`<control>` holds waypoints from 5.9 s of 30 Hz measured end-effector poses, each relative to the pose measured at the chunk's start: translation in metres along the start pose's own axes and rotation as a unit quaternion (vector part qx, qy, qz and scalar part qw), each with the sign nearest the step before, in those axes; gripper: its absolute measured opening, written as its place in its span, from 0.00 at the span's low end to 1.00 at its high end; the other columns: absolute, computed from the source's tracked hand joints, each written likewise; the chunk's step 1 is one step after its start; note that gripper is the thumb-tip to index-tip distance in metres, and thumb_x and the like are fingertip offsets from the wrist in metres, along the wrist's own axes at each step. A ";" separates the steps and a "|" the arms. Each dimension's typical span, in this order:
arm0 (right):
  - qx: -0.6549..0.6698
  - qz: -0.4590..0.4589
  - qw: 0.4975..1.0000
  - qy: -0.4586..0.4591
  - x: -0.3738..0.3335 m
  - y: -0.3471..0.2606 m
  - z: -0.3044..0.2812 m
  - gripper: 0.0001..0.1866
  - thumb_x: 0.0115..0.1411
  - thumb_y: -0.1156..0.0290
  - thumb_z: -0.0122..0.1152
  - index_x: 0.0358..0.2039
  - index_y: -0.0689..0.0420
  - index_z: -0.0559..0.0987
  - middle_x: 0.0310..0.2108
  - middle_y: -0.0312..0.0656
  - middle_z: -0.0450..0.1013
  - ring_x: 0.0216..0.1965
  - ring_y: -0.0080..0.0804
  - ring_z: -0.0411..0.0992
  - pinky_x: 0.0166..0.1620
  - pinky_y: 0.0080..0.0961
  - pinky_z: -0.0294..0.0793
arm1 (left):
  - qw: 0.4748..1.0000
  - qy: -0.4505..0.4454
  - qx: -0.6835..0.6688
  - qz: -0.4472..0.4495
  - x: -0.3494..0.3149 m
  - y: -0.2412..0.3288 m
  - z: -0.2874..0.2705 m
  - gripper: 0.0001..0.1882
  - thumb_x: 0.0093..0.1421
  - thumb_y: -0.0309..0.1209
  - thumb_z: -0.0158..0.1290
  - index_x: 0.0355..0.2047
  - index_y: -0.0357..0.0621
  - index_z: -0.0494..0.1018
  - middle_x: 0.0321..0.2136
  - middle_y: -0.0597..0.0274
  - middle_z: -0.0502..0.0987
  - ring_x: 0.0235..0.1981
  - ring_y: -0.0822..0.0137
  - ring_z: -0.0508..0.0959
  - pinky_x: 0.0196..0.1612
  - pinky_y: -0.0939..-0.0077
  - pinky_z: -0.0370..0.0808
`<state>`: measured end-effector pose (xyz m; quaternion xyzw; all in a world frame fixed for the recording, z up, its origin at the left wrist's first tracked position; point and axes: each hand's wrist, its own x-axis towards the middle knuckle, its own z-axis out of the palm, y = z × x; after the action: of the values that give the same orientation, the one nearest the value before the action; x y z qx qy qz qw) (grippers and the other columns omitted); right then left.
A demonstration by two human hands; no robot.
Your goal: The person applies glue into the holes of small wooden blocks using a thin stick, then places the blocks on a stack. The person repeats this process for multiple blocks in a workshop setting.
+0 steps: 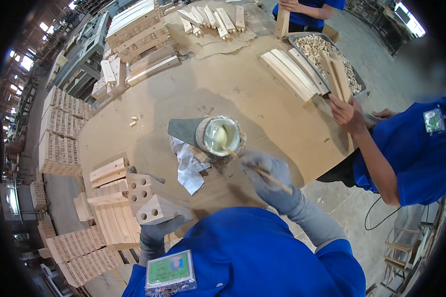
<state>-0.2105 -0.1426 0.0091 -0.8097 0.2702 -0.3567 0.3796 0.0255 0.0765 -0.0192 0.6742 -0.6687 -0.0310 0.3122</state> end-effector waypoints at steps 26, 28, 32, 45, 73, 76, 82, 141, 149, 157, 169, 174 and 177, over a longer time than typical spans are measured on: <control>0.179 0.067 0.977 0.093 -0.002 -0.008 0.008 0.08 0.54 0.78 0.64 0.33 0.62 0.74 0.31 0.43 0.76 0.30 0.25 0.74 0.33 0.20 0.74 | 0.931 -0.078 -0.305 -0.183 0.058 0.036 0.009 0.67 0.30 0.30 0.72 0.64 0.30 0.38 0.53 0.50 0.66 0.54 0.61 0.69 0.56 0.65 0.67; 0.281 0.119 0.947 0.095 0.011 -0.025 -0.002 0.08 0.53 0.78 0.65 0.32 0.62 0.74 0.30 0.42 0.76 0.30 0.24 0.74 0.34 0.20 0.74 | 0.931 -0.082 -0.302 -0.186 0.063 0.042 0.009 0.66 0.30 0.32 0.72 0.64 0.30 0.40 0.53 0.49 0.66 0.54 0.61 0.69 0.56 0.65 0.67; 0.334 0.201 0.920 0.046 0.053 -0.058 -0.033 0.08 0.55 0.76 0.64 0.32 0.64 0.74 0.28 0.41 0.75 0.30 0.22 0.74 0.34 0.17 0.74 | 0.938 -0.094 -0.292 -0.163 0.068 0.046 0.012 0.64 0.30 0.32 0.72 0.64 0.31 0.43 0.54 0.49 0.66 0.55 0.60 0.68 0.57 0.65 0.66; 0.245 0.165 0.937 -0.188 0.084 -0.090 -0.025 0.10 0.55 0.71 0.63 0.31 0.63 0.74 0.24 0.39 0.73 0.25 0.21 0.72 0.30 0.19 0.72 | 0.927 -0.108 -0.320 -0.161 0.069 0.060 0.012 0.64 0.31 0.30 0.70 0.64 0.32 0.42 0.55 0.48 0.64 0.57 0.59 0.67 0.58 0.66 0.64; 0.265 0.093 0.945 -0.166 0.074 -0.080 -0.012 0.15 0.56 0.60 0.63 0.28 0.61 0.74 0.19 0.36 0.69 0.22 0.20 0.66 0.26 0.22 0.65 | 0.923 -0.106 -0.329 -0.171 0.063 0.053 0.017 0.61 0.32 0.36 0.70 0.63 0.33 0.45 0.54 0.46 0.64 0.55 0.52 0.68 0.58 0.64 0.64; 0.242 0.109 0.951 -0.156 0.077 -0.084 -0.014 0.16 0.55 0.59 0.63 0.28 0.60 0.74 0.18 0.36 0.68 0.21 0.20 0.66 0.26 0.23 0.65 | 0.927 -0.099 -0.321 -0.165 0.063 0.052 0.018 0.62 0.32 0.34 0.70 0.63 0.32 0.44 0.53 0.46 0.66 0.55 0.56 0.68 0.57 0.65 0.65; 0.280 0.162 0.935 -0.145 0.079 -0.094 -0.017 0.14 0.56 0.62 0.63 0.30 0.61 0.75 0.19 0.35 0.70 0.22 0.20 0.68 0.27 0.19 0.68 | 0.927 -0.094 -0.322 -0.169 0.061 0.050 0.018 0.63 0.32 0.29 0.70 0.64 0.32 0.41 0.53 0.49 0.67 0.54 0.62 0.69 0.56 0.67 0.68; 0.087 0.017 0.996 0.006 0.008 0.015 -0.001 0.08 0.52 0.77 0.64 0.32 0.61 0.75 0.32 0.47 0.76 0.32 0.34 0.76 0.36 0.26 0.75 | 0.871 -0.094 -0.404 -0.265 0.065 0.041 0.015 0.64 0.31 0.29 0.70 0.65 0.33 0.41 0.54 0.47 0.65 0.55 0.59 0.69 0.56 0.66 0.67; 0.311 0.210 0.924 0.073 0.035 -0.032 -0.029 0.08 0.53 0.74 0.65 0.31 0.62 0.75 0.30 0.41 0.76 0.31 0.21 0.73 0.34 0.17 0.72 | 0.878 -0.105 -0.388 -0.259 0.066 0.040 0.021 0.64 0.32 0.30 0.69 0.65 0.34 0.39 0.55 0.47 0.62 0.57 0.57 0.67 0.58 0.64 0.64; 0.275 0.218 0.927 -0.132 0.076 -0.072 -0.035 0.13 0.54 0.64 0.64 0.30 0.62 0.75 0.23 0.37 0.73 0.26 0.20 0.72 0.31 0.19 0.71 | 0.873 -0.126 -0.396 -0.256 0.073 0.049 0.020 0.65 0.33 0.31 0.68 0.65 0.33 0.36 0.56 0.44 0.61 0.58 0.56 0.65 0.59 0.64 0.63; 0.233 0.091 0.953 -0.171 0.074 -0.067 -0.021 0.15 0.57 0.60 0.61 0.28 0.62 0.75 0.19 0.40 0.71 0.21 0.24 0.71 0.26 0.23 0.69 | 0.891 -0.095 -0.395 -0.203 0.057 0.045 0.028 0.64 0.31 0.28 0.71 0.64 0.32 0.42 0.54 0.51 0.65 0.55 0.63 0.68 0.56 0.67 0.67; 0.206 0.091 0.957 -0.185 0.076 -0.069 -0.025 0.15 0.57 0.61 0.61 0.28 0.62 0.74 0.21 0.41 0.72 0.22 0.23 0.71 0.27 0.22 0.70 | 0.885 -0.088 -0.405 -0.211 0.058 0.048 0.024 0.64 0.31 0.29 0.71 0.64 0.33 0.42 0.54 0.50 0.65 0.55 0.62 0.69 0.56 0.66 0.68; 0.256 0.114 0.944 -0.174 0.077 -0.071 -0.026 0.14 0.57 0.63 0.62 0.28 0.62 0.74 0.23 0.40 0.73 0.24 0.23 0.72 0.28 0.20 0.71 | 0.889 -0.083 -0.397 -0.213 0.056 0.047 0.025 0.64 0.31 0.29 0.72 0.64 0.33 0.42 0.54 0.50 0.65 0.55 0.62 0.69 0.56 0.66 0.68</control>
<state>-0.1728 -0.1679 0.1070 -0.6982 0.1899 -0.2222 0.6535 -0.0213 0.0193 0.0040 0.6150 -0.4640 -0.4160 0.4831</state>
